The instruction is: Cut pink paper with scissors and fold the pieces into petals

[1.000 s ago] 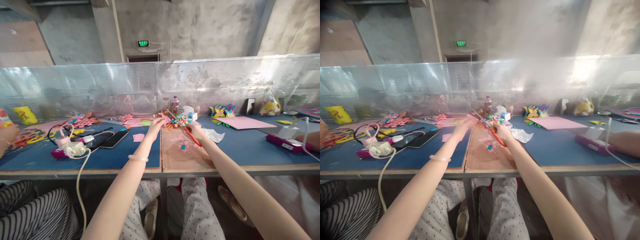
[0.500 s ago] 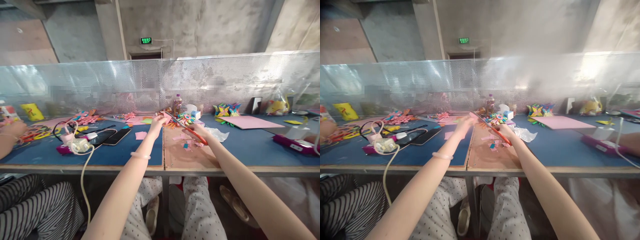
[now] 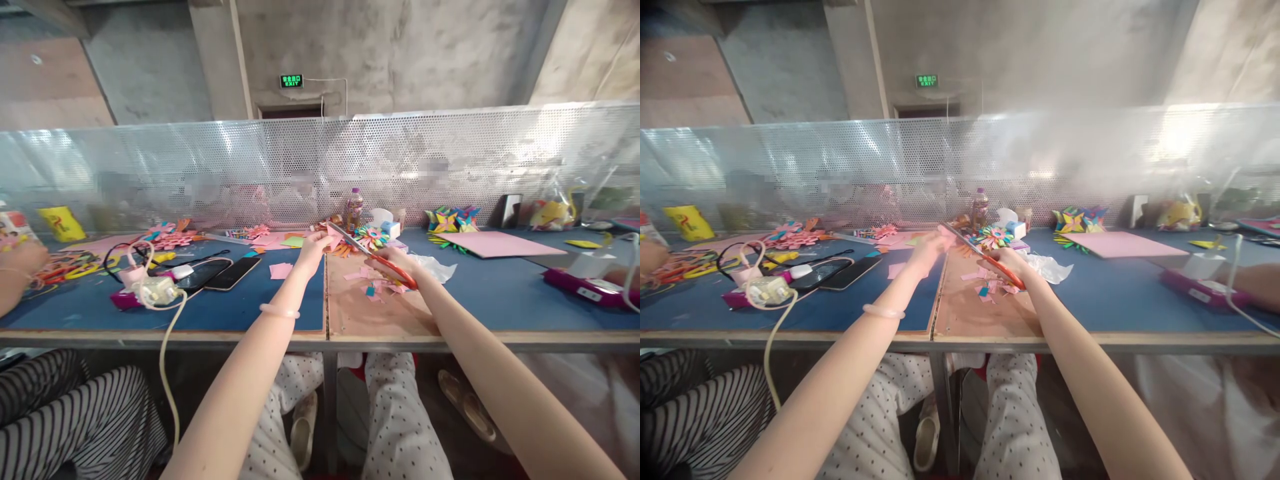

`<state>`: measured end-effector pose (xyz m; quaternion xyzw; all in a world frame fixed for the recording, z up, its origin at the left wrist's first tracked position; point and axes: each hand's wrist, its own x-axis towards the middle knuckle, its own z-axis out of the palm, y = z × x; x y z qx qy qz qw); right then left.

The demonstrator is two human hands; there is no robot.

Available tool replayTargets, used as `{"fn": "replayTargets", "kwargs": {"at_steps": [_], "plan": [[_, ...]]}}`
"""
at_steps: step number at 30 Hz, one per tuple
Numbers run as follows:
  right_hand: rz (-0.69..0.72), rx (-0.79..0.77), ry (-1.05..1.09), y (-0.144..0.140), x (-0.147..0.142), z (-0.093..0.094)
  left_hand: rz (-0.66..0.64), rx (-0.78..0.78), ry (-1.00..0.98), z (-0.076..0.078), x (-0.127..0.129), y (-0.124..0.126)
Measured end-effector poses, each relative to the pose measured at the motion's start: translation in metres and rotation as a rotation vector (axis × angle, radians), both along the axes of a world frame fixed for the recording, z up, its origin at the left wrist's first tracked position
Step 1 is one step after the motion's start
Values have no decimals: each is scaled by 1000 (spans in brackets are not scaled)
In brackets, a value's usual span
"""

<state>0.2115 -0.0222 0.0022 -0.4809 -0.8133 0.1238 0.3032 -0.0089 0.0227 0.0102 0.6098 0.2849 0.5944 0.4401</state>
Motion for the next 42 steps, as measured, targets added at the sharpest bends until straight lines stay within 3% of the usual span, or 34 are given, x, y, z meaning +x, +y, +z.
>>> {"fn": "replayTargets", "kwargs": {"at_steps": [18, 29, 42], "plan": [[46, -17, 1, 3, 1, 0, 95, -48, 29, 17, 1, -24], [95, 11, -4, 7, 3, -1, 45, 16, 54, 9, -2, -13], [54, 25, -11, 4, 0, -1, 51, -31, 64, 16, -1, -21]]}}
